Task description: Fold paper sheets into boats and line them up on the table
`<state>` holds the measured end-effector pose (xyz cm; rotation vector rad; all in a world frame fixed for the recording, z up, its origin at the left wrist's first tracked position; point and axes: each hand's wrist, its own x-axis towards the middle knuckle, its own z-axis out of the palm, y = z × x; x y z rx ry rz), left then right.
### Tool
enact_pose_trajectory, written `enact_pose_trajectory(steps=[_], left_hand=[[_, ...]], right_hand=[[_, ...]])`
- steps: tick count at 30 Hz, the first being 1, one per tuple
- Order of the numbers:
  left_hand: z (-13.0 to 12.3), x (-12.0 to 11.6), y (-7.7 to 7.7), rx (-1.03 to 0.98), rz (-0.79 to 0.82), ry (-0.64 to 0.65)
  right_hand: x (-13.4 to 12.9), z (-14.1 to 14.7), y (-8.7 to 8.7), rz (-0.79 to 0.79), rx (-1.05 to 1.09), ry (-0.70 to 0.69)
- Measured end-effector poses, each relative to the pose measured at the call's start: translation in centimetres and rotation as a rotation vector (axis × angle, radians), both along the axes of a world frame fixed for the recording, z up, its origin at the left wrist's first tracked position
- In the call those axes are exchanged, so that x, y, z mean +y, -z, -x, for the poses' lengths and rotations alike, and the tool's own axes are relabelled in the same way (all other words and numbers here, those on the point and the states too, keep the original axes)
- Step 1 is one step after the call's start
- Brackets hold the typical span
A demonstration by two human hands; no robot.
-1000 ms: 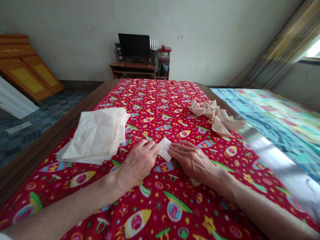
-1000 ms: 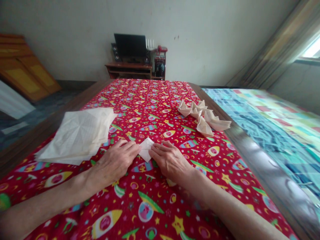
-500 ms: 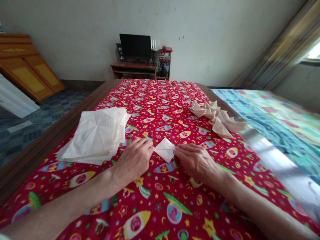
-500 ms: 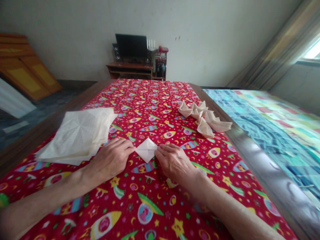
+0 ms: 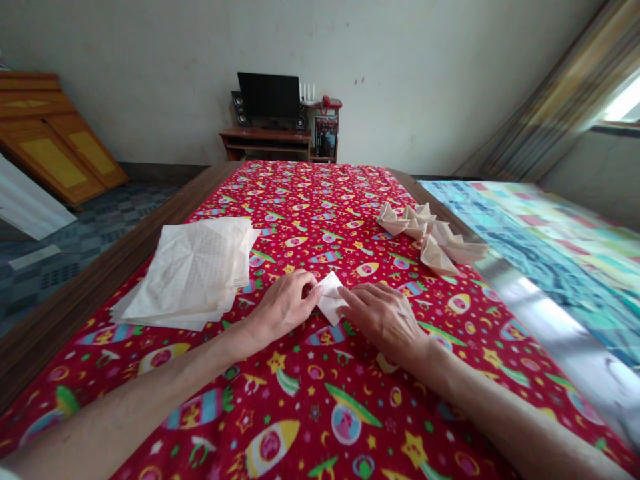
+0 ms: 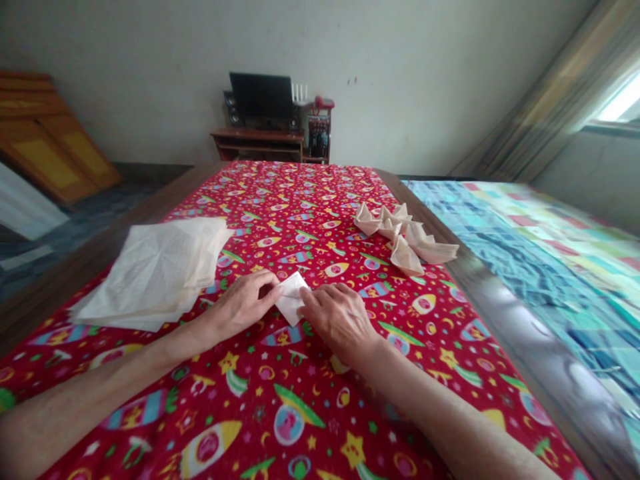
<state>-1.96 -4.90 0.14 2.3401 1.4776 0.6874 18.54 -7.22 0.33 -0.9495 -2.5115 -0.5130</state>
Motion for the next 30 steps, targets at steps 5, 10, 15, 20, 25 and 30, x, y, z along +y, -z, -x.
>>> enact_pose_trajectory(steps=[5,10,15,20,25,30], left_hand=[[-0.4,-0.3,-0.6,-0.137,0.029,0.035],[-0.8,-1.2,-1.4,-0.219,0.07,0.091],[-1.4,-2.7,-1.6,-0.304,0.092,0.144],[-1.4,-3.5,-0.3,-0.165,-0.2,0.253],[-1.1,-3.1,0.2,-0.017,-0.437,0.214],[-0.8,-2.4,0.0,0.06,-0.45,0.178]], right_hand=[[-0.1,1.3,-0.1,-0.1,-0.098,0.103],[-0.1,1.9,-0.2,-0.121,-0.109,0.136],[0.4,1.5,-0.3,0.181,0.222,0.166],[1.0,1.6,-0.2,0.8,0.913,0.132],[0.5,2.6,0.1,1.156,1.197,0.072],[0.1,2.6,-0.1,1.215,1.016,0.081]])
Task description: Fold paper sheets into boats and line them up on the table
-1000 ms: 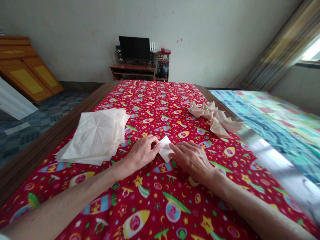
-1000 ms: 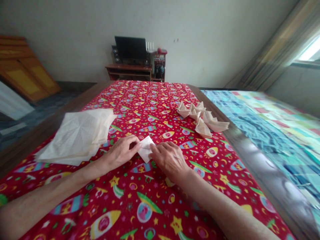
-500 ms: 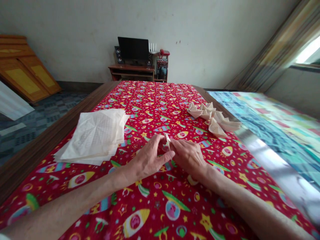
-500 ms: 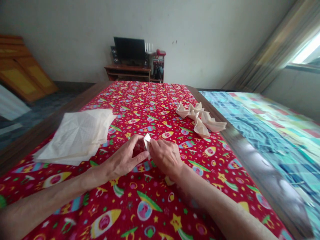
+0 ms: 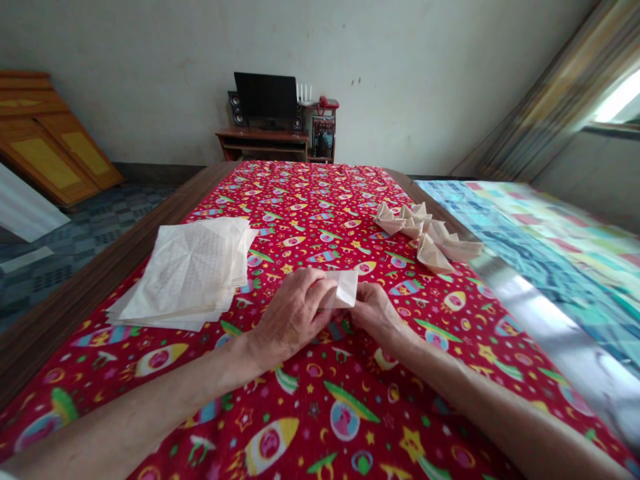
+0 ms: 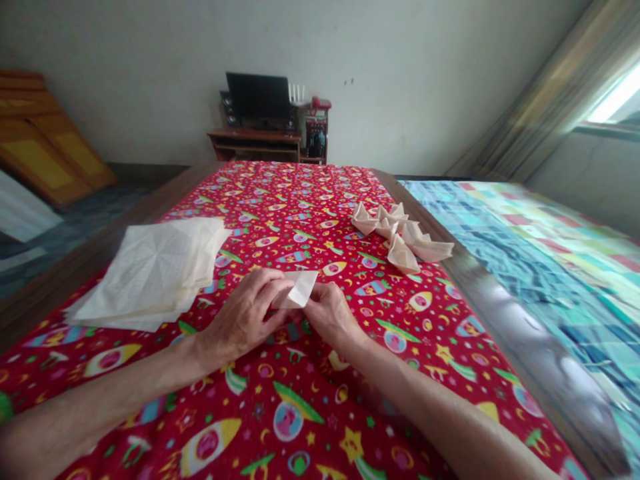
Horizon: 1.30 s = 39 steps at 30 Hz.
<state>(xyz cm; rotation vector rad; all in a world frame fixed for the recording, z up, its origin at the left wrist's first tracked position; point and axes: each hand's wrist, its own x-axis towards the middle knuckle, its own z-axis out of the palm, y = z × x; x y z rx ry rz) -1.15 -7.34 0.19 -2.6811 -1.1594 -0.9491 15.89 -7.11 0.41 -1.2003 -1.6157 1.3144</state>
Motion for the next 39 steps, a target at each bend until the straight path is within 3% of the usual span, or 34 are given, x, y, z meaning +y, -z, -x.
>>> enact_pose_trajectory(steps=[3,7,11,15,18,23,29,33,39], left_hand=[[0.6,0.5,0.3,0.053,-0.046,0.023],[1.7,1.1,1.0,0.077,-0.073,0.037],[2.0,0.9,0.8,0.133,-0.061,0.067],[1.7,0.3,0.1,0.241,-0.079,0.082],[1.7,0.0,-0.1,0.29,-0.066,0.112],[1.9,-0.5,0.0,0.297,-0.04,0.172],[2.2,-1.2,-0.2,0.311,-0.016,0.191],[2.3,-1.3,-0.2,0.353,-0.015,0.22],[2.2,-1.0,0.2,0.256,0.104,0.275]], right_hand=[[0.1,-1.3,-0.3,-0.117,-0.365,-0.057],[0.3,-3.7,-0.5,-0.482,-0.806,0.049],[-0.2,-4.2,-0.7,-0.807,-0.905,0.016],[-0.8,-3.7,-0.9,-1.037,-0.927,-0.182],[-0.8,-3.7,-0.8,-1.102,-0.888,-0.29],[-0.8,-3.8,-0.4,-1.169,-0.896,-0.315],[-1.4,-4.2,-0.2,-1.114,-0.979,-0.371],[-2.1,-4.7,0.3,-1.042,-0.989,-0.333],[-2.4,-4.5,0.2,-0.964,-0.977,-0.305]])
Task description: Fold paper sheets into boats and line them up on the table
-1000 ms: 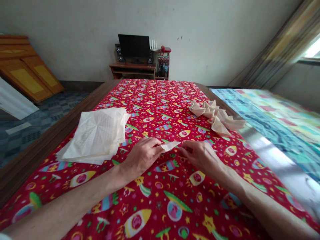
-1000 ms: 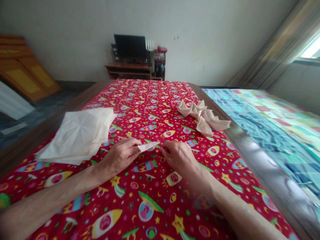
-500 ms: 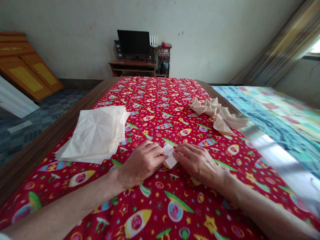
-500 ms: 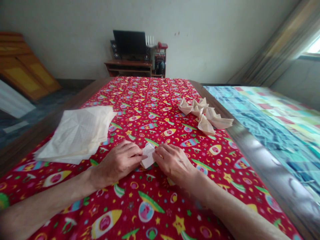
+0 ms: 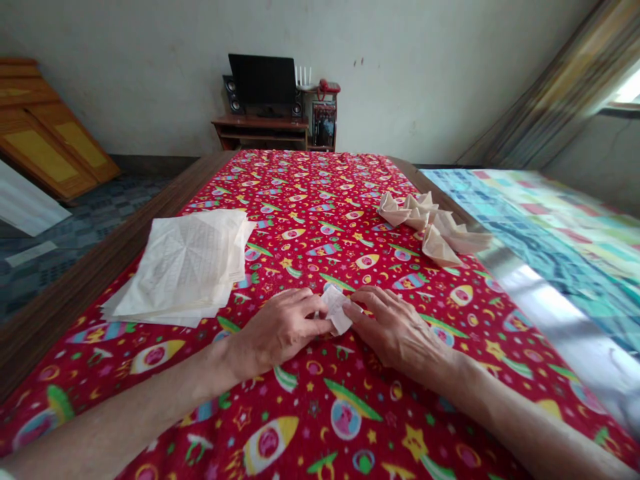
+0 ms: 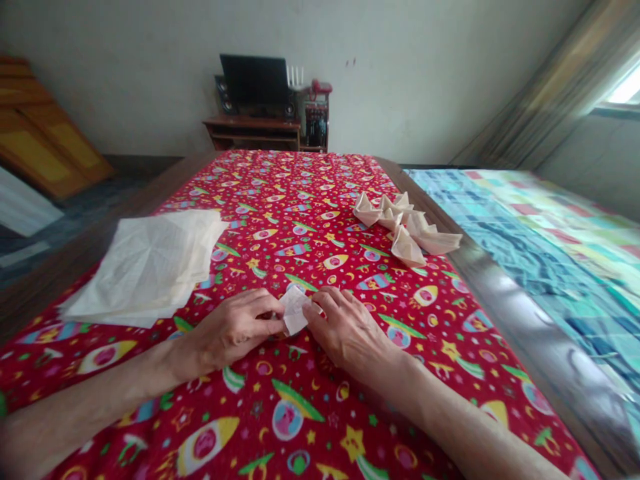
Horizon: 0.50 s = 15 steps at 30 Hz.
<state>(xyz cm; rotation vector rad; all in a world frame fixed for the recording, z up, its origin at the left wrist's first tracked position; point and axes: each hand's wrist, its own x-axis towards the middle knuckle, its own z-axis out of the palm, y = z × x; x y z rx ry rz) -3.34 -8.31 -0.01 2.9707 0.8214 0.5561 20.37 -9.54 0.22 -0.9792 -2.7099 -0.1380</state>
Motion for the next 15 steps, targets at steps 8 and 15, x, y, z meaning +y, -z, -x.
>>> enact_pose_trajectory(steps=[8,15], left_hand=[[0.15,-0.01,0.13,-0.058,0.079,-0.004],[0.11,-0.18,0.46,-0.145,0.06,-0.103]], right_hand=[[-0.15,-0.07,-0.44,-0.039,0.021,-0.046],[0.13,-0.05,0.42,0.029,0.206,-0.05]])
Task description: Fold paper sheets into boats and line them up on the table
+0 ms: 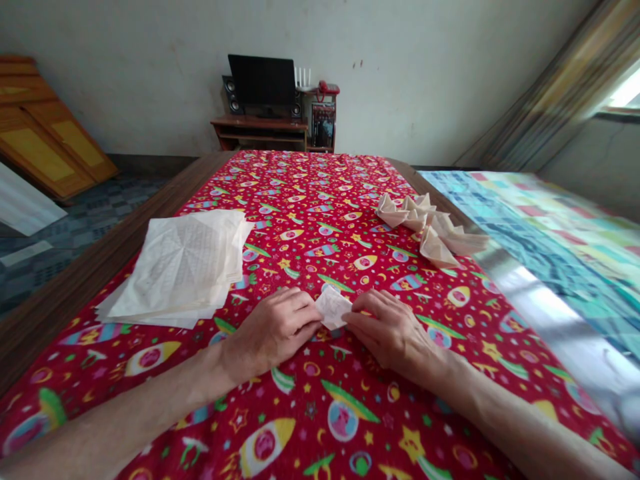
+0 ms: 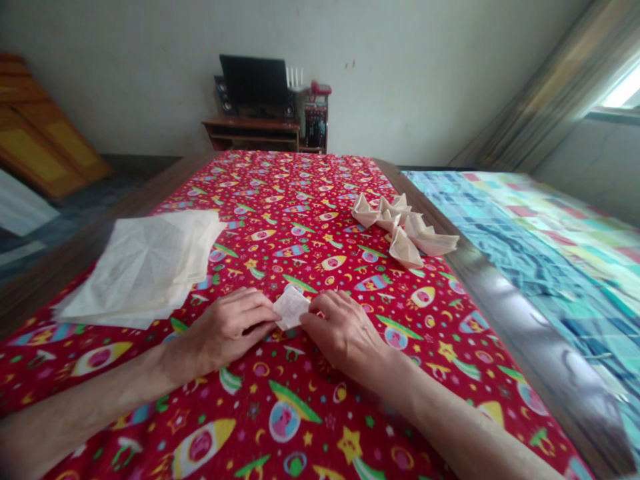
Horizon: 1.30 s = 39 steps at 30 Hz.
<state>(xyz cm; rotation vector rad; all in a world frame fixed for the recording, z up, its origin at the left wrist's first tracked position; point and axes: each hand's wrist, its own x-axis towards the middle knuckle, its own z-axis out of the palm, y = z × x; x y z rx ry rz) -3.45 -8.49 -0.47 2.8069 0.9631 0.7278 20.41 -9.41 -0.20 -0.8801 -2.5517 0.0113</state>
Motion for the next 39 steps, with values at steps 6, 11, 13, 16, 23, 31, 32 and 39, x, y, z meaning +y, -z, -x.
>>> enact_pose_trajectory(steps=[6,11,13,16,23,31,32,39], left_hand=[[-0.2,0.4,0.8,-0.07,0.112,-0.159],[-0.3,0.4,0.6,0.004,0.142,-0.269],[-0.4,0.3,0.4,0.051,0.123,-0.305],[-0.7,0.1,-0.2,0.127,0.092,-0.338],[-1.1,0.2,-1.0,0.186,0.12,-0.353],[-1.4,0.2,-0.4,0.134,0.047,-0.39],[-1.5,0.3,-0.3,0.134,0.035,-0.392],[-1.6,1.0,0.3,0.097,0.062,-0.361]], right_hand=[[0.6,0.3,0.4,0.263,0.142,0.175],[0.9,1.1,-0.1,0.306,0.089,0.306],[0.9,1.3,-0.3,0.3,0.058,0.333],[0.9,1.5,-0.5,0.279,0.007,0.363],[1.1,2.1,-0.6,0.207,-0.161,0.464],[1.7,2.3,-0.7,0.228,-0.215,0.486],[1.8,2.3,-0.7,0.233,-0.211,0.482],[2.2,2.0,-0.3,0.207,-0.114,0.441]])
